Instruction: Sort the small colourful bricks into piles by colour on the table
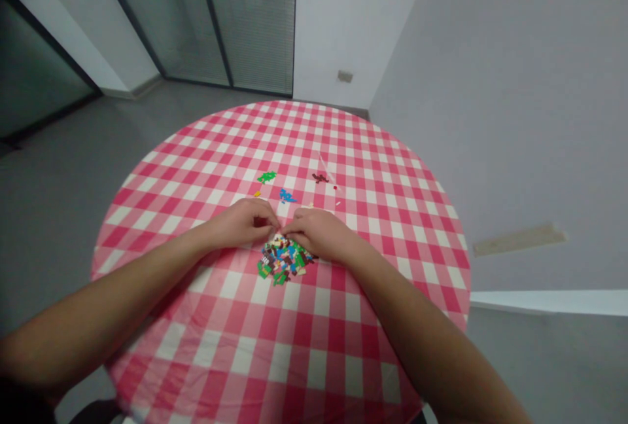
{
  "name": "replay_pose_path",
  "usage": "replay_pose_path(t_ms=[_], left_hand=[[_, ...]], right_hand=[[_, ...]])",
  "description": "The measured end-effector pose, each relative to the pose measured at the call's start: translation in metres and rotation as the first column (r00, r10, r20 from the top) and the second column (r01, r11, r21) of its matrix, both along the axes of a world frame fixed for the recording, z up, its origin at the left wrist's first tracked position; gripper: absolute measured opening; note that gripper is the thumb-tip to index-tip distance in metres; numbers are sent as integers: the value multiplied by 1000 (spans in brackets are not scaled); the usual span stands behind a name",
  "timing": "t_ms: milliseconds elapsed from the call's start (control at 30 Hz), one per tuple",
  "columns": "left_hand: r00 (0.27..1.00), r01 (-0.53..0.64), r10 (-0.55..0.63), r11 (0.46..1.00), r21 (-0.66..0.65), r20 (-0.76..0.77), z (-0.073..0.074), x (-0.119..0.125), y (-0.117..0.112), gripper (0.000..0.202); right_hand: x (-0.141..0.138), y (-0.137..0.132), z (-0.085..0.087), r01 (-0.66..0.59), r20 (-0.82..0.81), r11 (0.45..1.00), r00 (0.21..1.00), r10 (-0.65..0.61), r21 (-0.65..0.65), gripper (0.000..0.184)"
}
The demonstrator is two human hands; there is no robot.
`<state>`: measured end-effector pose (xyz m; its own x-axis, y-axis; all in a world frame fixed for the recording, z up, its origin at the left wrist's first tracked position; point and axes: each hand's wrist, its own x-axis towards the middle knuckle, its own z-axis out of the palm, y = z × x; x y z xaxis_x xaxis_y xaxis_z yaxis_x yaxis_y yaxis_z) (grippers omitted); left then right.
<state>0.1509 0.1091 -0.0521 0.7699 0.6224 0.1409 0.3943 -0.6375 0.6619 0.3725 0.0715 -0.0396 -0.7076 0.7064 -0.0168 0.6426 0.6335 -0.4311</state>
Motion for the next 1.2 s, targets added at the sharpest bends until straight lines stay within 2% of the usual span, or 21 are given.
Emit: replay_pose_path(t_ms=[200,333,433,500,633,800,1033,1200], left_hand=[[994,-70,74,997,-44,85,-4,2,-1,20],[978,-139,157,981,-134,136,-4,6,-4,15],[963,-129,182,959,-251,201,-4,8,-5,18],[952,-111,193,942,-317,238,-5,10,-6,20],[931,-90,222,908,-410,289,-7,10,-4,20],[939,-10,150,911,-411,309,-6,9,-3,20],[917,-162,289,900,-404,276,-5,10,-6,19],[906,-189,322,890,-415,277,-7,11,-6,17]], right_hand=[[-1,-2,1,11,-79,1000,997,-12,-12,18],[-1,-2,-4,146,-284,989,949,-134,19,16],[-1,-1,-7,262,-431,961,879,-202,84,15],[-3,-2,-9,293,-478,949,854,-206,113,14],[-7,-4,-9,293,-511,947,838,-189,130,13],[-8,-5,-8,289,-524,948,833,-180,135,13],[-5,-2,-10,306,-528,942,827,-192,137,13],[-4,-1,-11,314,-498,936,844,-199,160,14]])
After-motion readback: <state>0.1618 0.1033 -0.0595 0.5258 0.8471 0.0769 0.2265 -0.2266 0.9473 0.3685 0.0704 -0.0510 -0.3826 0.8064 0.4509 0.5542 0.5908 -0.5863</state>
